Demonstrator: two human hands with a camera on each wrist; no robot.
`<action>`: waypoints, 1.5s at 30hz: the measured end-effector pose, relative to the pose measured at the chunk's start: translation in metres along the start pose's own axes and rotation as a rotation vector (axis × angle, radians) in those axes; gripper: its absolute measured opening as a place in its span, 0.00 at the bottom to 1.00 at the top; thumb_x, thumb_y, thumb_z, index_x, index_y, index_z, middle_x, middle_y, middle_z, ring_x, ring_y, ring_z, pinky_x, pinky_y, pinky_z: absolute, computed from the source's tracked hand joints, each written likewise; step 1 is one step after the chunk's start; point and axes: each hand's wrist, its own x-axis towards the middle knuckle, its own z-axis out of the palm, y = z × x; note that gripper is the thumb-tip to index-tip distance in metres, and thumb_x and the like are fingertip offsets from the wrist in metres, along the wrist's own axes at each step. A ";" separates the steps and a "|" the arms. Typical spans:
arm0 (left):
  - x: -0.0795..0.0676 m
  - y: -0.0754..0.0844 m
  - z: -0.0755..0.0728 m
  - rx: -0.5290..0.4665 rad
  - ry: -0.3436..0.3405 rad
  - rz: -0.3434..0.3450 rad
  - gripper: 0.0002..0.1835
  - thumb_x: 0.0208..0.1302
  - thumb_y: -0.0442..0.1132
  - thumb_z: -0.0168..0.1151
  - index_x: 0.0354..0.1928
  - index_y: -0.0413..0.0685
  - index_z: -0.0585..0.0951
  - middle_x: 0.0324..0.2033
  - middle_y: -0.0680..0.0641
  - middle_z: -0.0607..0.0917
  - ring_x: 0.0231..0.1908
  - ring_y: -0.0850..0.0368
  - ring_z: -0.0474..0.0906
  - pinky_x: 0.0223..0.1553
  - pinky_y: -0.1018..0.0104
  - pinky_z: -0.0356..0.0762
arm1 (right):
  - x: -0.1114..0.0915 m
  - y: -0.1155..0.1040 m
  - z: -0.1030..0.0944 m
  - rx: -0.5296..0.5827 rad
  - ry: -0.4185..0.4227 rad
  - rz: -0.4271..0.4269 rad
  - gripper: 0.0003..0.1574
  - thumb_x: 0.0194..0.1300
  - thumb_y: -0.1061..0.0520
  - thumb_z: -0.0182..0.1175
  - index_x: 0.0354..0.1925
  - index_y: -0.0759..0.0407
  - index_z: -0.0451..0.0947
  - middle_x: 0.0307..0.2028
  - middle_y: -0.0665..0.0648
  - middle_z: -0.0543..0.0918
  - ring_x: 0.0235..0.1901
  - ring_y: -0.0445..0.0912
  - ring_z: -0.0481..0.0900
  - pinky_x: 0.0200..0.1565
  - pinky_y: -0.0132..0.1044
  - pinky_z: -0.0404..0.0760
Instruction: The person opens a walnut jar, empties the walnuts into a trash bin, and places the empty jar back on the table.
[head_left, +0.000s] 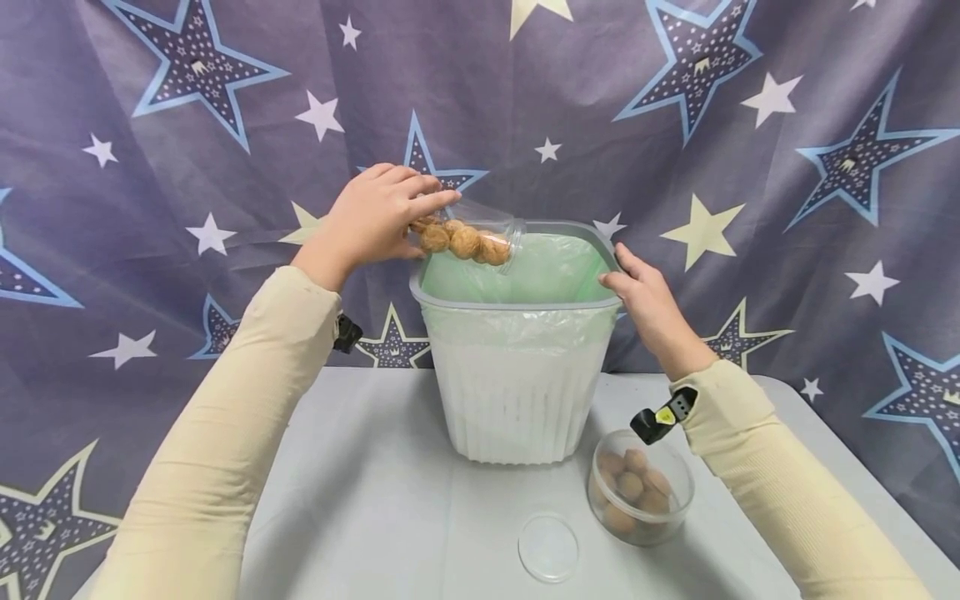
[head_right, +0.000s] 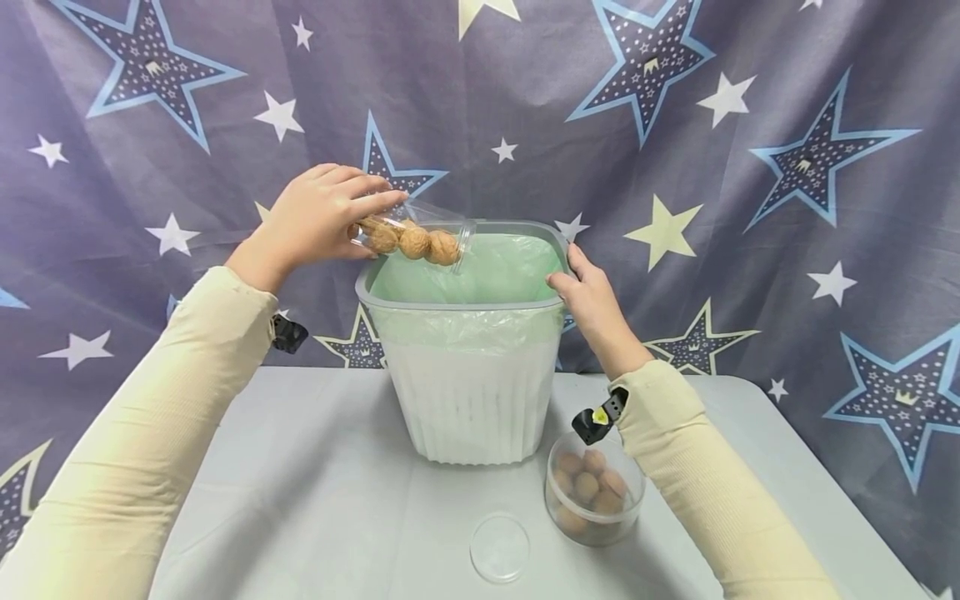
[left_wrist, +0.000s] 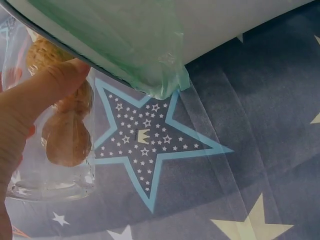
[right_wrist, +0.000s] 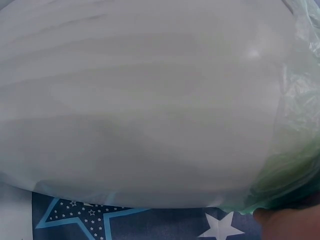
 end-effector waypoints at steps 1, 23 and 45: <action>0.000 0.000 0.000 0.009 0.006 0.005 0.48 0.31 0.47 0.81 0.62 0.51 0.73 0.54 0.42 0.79 0.53 0.42 0.73 0.56 0.50 0.66 | 0.000 0.000 0.000 0.001 0.000 -0.001 0.44 0.65 0.58 0.45 0.73 0.59 0.37 0.73 0.54 0.40 0.72 0.46 0.38 0.70 0.41 0.45; 0.000 0.000 0.003 -0.017 -0.040 -0.085 0.47 0.32 0.47 0.80 0.62 0.49 0.73 0.53 0.43 0.79 0.51 0.43 0.73 0.56 0.51 0.67 | 0.001 -0.001 0.000 -0.015 0.004 -0.015 0.44 0.65 0.59 0.46 0.73 0.60 0.38 0.73 0.54 0.41 0.72 0.46 0.39 0.70 0.40 0.45; 0.001 -0.003 0.003 -0.054 -0.046 -0.096 0.47 0.33 0.47 0.80 0.63 0.50 0.73 0.54 0.43 0.79 0.52 0.43 0.72 0.57 0.51 0.66 | 0.001 0.000 0.000 -0.028 0.005 -0.013 0.44 0.65 0.58 0.46 0.73 0.61 0.38 0.73 0.55 0.41 0.72 0.46 0.39 0.70 0.41 0.44</action>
